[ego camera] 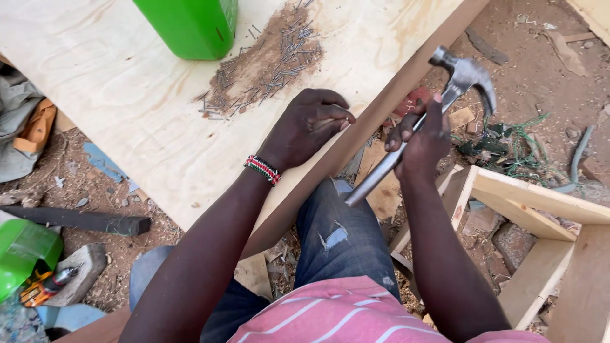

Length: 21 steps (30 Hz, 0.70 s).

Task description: Pouring nails from a container and hammering them into a wooden board.

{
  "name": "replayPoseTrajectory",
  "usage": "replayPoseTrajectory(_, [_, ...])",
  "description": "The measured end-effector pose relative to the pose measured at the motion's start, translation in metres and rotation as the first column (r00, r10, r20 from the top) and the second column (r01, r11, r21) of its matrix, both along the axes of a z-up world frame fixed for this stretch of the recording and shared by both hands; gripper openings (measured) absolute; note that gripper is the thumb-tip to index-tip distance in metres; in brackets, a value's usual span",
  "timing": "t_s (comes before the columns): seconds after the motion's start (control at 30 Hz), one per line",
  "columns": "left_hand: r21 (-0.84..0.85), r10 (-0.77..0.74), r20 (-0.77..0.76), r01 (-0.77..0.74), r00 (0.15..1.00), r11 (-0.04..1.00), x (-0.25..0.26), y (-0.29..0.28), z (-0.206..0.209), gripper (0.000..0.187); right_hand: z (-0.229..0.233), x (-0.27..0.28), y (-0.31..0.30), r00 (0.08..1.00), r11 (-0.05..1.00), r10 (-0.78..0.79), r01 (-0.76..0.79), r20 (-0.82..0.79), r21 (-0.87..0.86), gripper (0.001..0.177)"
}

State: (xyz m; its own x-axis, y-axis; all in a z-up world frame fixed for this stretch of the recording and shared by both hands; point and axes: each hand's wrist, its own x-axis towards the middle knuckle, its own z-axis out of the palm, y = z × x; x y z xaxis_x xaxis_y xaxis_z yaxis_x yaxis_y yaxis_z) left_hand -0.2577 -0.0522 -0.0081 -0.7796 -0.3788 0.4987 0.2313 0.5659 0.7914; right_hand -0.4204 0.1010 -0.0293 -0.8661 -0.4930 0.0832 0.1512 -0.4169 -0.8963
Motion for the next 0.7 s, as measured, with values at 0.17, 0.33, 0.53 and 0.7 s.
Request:
replayPoseTrajectory(0.17, [-0.147, -0.015, 0.071, 0.026, 0.997, 0.989, -0.005, -0.001, -0.002, 0.011, -0.022, 0.007, -0.015, 0.995, 0.997, -0.073, 0.075, 0.061, -0.023, 0.032])
replayPoseTrajectory(0.33, [-0.068, 0.036, 0.103, -0.03, 0.994, 0.997, -0.004, 0.002, 0.001, 0.013, -0.027, 0.018, -0.022, 0.994, 0.997, -0.074, 0.075, -0.076, 0.013, 0.031])
replayPoseTrajectory(0.53, [-0.072, 0.03, 0.077, -0.025, 0.997, 0.997, -0.006, 0.0, -0.002, 0.01, -0.018, 0.028, -0.028, 0.988, 0.992, -0.118, 0.122, -0.099, 0.033, 0.029])
replayPoseTrajectory(0.7, [-0.053, 0.042, 0.067, -0.039, 0.997, 0.998, -0.007, 0.002, -0.001, 0.01, -0.031, 0.016, -0.026, 0.985, 0.99, -0.136, 0.139, -0.103, 0.024, 0.028])
